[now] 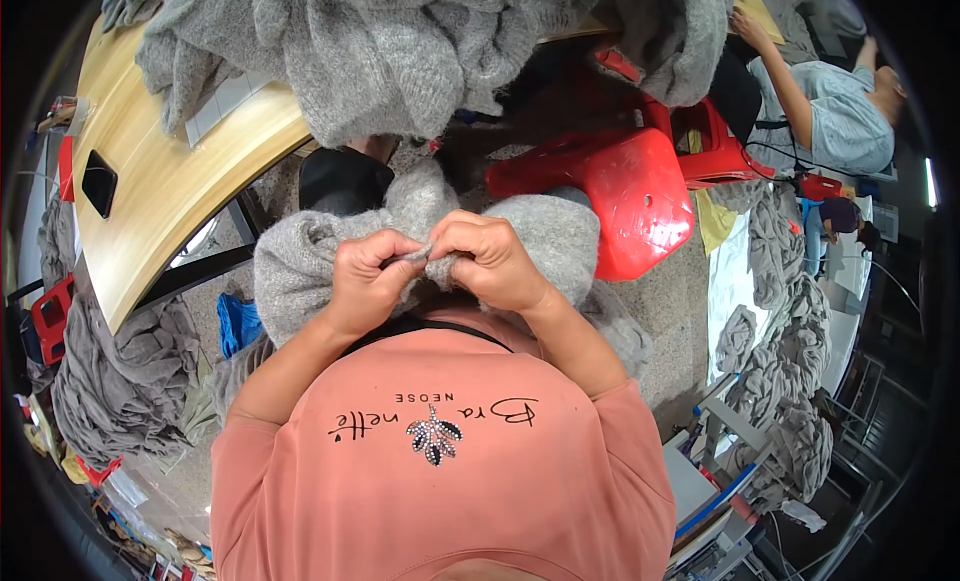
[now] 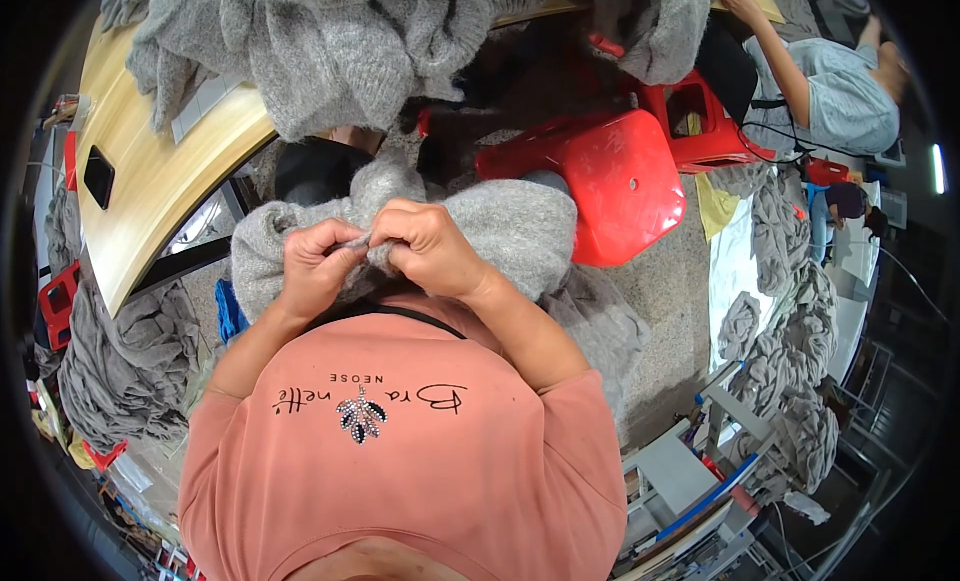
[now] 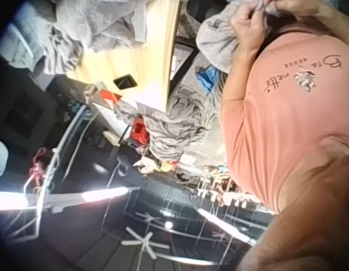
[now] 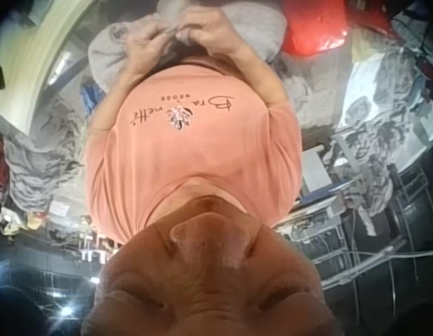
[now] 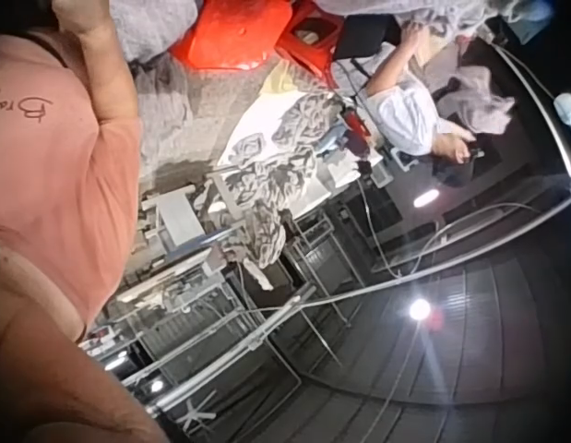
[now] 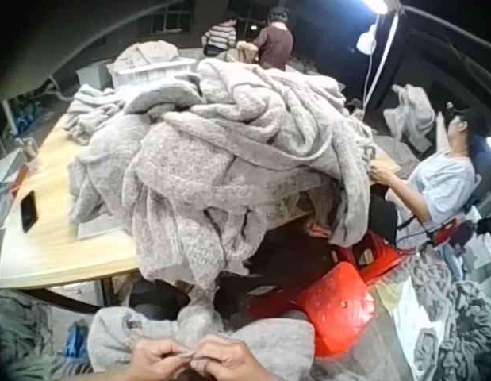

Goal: Inspecting and sorting grey fabric garments at a factory workstation.

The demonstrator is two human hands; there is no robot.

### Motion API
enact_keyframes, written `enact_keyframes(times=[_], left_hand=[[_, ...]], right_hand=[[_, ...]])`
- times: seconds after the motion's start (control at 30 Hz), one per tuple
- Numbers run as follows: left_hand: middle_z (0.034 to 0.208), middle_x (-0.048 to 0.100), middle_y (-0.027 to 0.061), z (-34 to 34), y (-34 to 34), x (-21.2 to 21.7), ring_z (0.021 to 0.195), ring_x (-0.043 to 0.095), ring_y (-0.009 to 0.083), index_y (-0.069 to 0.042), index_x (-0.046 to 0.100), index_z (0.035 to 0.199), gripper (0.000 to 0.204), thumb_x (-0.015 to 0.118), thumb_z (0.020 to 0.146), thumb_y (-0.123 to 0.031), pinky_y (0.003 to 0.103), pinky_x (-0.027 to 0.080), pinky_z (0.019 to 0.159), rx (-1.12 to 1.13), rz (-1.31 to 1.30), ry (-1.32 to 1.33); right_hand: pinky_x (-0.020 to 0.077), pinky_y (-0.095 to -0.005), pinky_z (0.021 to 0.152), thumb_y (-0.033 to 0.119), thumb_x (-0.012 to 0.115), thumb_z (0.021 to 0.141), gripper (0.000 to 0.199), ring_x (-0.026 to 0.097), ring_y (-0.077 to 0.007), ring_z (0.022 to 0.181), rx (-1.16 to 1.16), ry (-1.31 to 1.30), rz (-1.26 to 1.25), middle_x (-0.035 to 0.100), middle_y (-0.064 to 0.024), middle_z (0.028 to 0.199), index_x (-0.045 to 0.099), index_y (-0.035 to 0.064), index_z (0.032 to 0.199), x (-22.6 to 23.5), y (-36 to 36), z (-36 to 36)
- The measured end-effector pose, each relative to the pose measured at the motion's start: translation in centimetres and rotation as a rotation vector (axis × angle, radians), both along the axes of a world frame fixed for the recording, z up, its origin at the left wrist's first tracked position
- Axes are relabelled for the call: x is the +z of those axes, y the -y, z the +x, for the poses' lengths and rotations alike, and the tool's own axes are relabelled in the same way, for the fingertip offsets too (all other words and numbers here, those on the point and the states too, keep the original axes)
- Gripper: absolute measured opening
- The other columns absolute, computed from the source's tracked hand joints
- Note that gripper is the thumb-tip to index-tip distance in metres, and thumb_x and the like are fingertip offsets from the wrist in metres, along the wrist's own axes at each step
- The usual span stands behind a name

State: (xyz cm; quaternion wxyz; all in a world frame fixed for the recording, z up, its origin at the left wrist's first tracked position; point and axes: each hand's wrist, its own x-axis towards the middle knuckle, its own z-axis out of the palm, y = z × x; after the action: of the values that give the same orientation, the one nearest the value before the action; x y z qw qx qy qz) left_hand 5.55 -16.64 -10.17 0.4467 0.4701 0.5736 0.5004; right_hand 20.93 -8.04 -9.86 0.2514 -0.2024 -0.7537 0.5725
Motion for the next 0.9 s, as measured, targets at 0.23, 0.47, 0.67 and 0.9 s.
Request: enact_keyframes(times=[0.23, 0.47, 0.67, 0.9], left_hand=[[0.068, 0.059, 0.0107, 0.4, -0.3, 0.4, 0.059, 0.058, 0.0189, 0.001, 0.057, 0.074, 0.013, 0.06, 0.065, 0.009, 0.025, 0.045, 0.054, 0.001, 0.218, -0.205], [0.066, 0.056, 0.0112, 0.1, -0.8, 0.4, 0.057, 0.056, 0.0237, 0.001, 0.055, 0.075, 0.017, 0.058, 0.061, 0.011, 0.028, 0.045, 0.05, 0.031, 0.408, -0.409], [0.065, 0.055, 0.0112, 0.4, -0.7, 0.4, 0.055, 0.056, 0.0237, 0.002, 0.055, 0.079, 0.022, 0.056, 0.06, 0.012, 0.028, 0.044, 0.046, 0.118, 0.613, -0.566], [0.067, 0.057, 0.0134, 1.1, -0.2, -0.4, 0.056, 0.057, 0.0239, 0.003, 0.054, 0.078, 0.018, 0.058, 0.063, 0.011, 0.027, 0.045, 0.047, 0.156, 0.618, -0.57]], right_hand=[[0.0392, -0.021, 0.049, -0.007, 0.051, 0.065, 0.014, 0.048, -0.0052, 0.06, -0.146, 0.101, -0.48, 0.052, 0.0002, 0.065, 0.055, -0.0004, 0.076, 0.6, 0.3, 0.2], [0.0397, -0.0239, 0.051, -0.007, 0.05, 0.063, 0.017, 0.05, -0.009, 0.059, -0.177, 0.208, -0.184, 0.052, -0.0058, 0.064, 0.054, -0.0012, 0.078, 0.2, 1.4, -0.4], [0.0417, -0.0276, 0.051, -0.007, 0.048, 0.061, 0.017, 0.052, -0.0183, 0.055, -0.373, 0.096, 0.067, 0.053, -0.0118, 0.065, 0.053, -0.0017, 0.077, 0.4, 2.4, -1.1], [0.0417, -0.033, 0.045, -0.005, 0.048, 0.055, 0.02, 0.052, -0.0286, 0.052, -0.47, 0.108, 0.529, 0.052, -0.014, 0.065, 0.051, 0.0007, 0.074, -0.6, 2.4, -2.3]])
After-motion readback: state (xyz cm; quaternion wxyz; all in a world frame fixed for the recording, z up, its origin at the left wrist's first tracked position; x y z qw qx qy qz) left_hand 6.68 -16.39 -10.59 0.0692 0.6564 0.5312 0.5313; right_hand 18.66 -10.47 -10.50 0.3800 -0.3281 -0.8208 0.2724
